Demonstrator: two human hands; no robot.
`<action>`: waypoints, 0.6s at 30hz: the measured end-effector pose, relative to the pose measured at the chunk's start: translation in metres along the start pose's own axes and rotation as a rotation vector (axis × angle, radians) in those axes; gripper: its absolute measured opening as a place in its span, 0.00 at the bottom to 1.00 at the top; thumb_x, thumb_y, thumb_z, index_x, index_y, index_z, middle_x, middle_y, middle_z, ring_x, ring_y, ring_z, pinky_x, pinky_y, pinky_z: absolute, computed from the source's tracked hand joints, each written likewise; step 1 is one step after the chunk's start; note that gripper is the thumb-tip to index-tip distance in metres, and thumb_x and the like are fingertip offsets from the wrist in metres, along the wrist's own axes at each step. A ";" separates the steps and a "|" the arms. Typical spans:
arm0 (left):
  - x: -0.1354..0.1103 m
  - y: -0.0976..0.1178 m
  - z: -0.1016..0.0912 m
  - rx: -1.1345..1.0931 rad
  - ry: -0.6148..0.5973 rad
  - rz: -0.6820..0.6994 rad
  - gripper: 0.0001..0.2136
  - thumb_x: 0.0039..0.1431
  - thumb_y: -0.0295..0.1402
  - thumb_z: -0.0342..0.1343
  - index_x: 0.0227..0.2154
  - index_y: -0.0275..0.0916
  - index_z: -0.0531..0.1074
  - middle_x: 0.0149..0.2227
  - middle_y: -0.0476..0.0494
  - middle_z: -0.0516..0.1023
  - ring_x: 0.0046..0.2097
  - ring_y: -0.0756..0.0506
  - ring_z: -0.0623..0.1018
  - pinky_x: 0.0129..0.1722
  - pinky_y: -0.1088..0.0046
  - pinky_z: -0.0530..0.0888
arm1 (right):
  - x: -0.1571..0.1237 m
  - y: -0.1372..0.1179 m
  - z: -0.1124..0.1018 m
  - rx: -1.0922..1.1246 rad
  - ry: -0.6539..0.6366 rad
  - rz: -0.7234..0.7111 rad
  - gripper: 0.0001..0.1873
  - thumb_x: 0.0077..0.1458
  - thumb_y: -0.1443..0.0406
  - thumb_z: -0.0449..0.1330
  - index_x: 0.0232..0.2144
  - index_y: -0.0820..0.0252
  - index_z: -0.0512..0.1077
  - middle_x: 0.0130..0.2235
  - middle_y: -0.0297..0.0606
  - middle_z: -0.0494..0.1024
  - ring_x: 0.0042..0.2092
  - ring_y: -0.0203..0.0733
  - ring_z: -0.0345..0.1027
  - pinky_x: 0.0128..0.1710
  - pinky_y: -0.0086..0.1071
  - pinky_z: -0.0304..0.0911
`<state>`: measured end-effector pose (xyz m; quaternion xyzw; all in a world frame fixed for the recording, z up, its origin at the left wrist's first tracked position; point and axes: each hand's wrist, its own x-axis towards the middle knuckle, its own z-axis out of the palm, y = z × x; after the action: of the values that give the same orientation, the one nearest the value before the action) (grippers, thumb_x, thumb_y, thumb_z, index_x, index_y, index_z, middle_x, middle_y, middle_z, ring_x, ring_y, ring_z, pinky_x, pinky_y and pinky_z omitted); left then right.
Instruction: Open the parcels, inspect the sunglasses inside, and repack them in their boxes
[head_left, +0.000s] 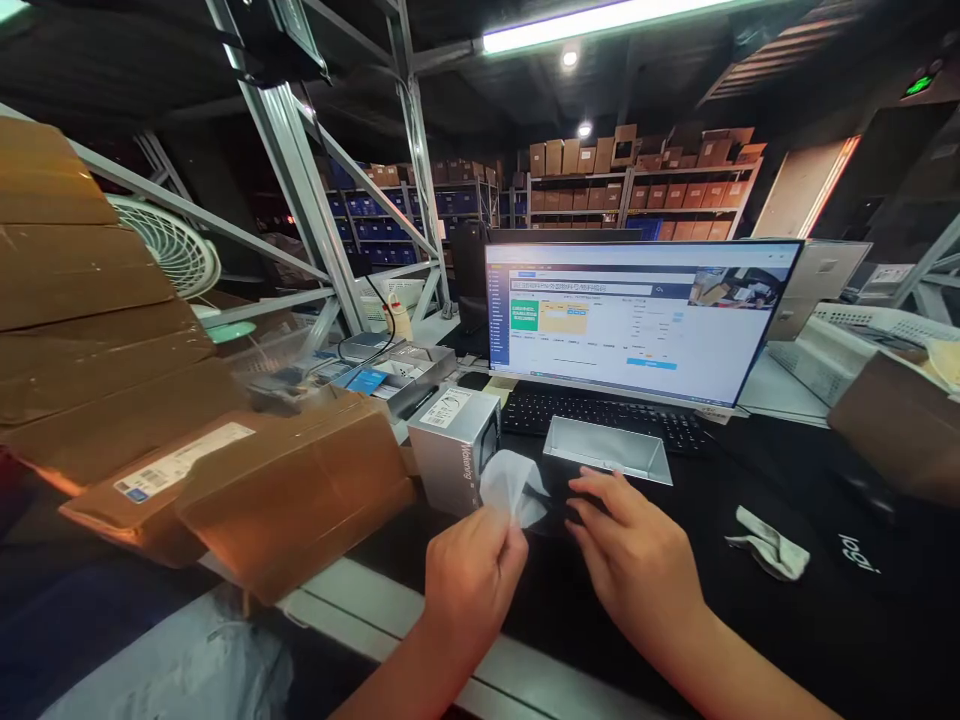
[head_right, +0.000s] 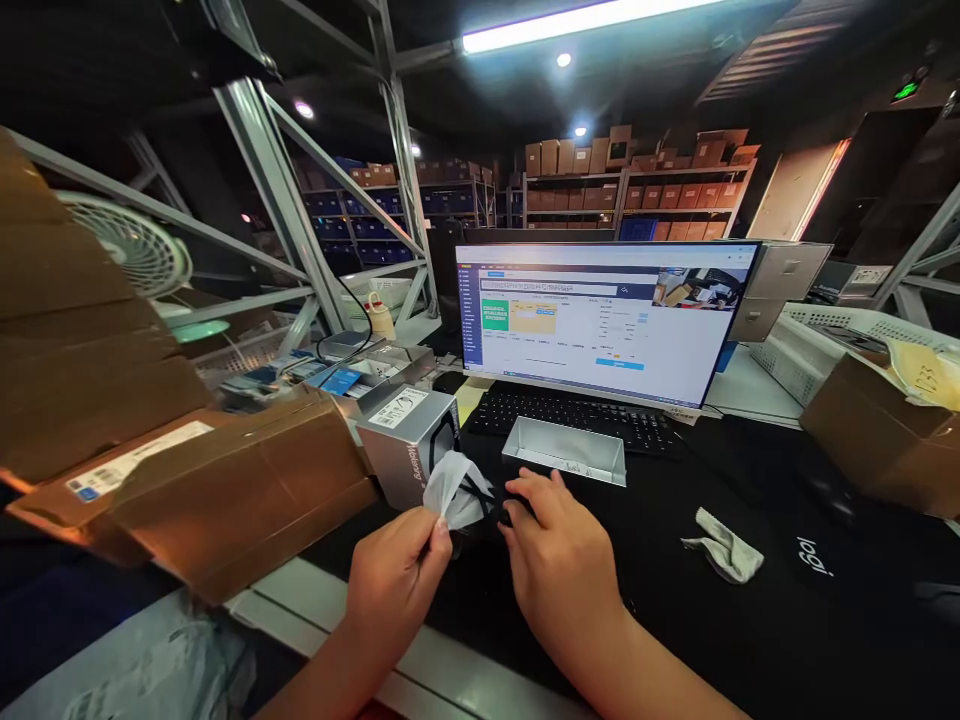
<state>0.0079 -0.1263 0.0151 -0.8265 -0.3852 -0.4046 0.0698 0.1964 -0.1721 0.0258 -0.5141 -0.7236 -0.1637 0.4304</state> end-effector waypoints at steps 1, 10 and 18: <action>0.001 -0.001 0.000 -0.027 -0.001 -0.019 0.18 0.68 0.28 0.45 0.19 0.40 0.57 0.19 0.54 0.59 0.21 0.52 0.62 0.24 0.71 0.56 | 0.001 -0.001 -0.002 -0.023 -0.010 -0.031 0.11 0.60 0.74 0.55 0.35 0.65 0.78 0.45 0.47 0.80 0.52 0.51 0.75 0.51 0.46 0.76; 0.016 0.019 0.005 -0.230 -0.035 0.270 0.16 0.65 0.24 0.45 0.20 0.40 0.59 0.19 0.52 0.61 0.22 0.51 0.62 0.25 0.69 0.55 | 0.002 -0.005 -0.013 -0.177 -0.038 -0.144 0.15 0.59 0.78 0.51 0.34 0.69 0.78 0.49 0.51 0.78 0.60 0.60 0.65 0.61 0.57 0.64; 0.010 0.023 0.011 -0.359 -0.047 0.325 0.18 0.71 0.31 0.40 0.25 0.40 0.66 0.21 0.50 0.67 0.24 0.49 0.67 0.26 0.69 0.59 | 0.010 0.025 -0.023 0.044 -0.126 -0.037 0.14 0.60 0.73 0.54 0.33 0.60 0.80 0.43 0.40 0.83 0.43 0.45 0.79 0.47 0.41 0.75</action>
<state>0.0349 -0.1319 0.0194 -0.8859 -0.1707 -0.4306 -0.0230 0.2280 -0.1715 0.0424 -0.5005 -0.7621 -0.1231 0.3919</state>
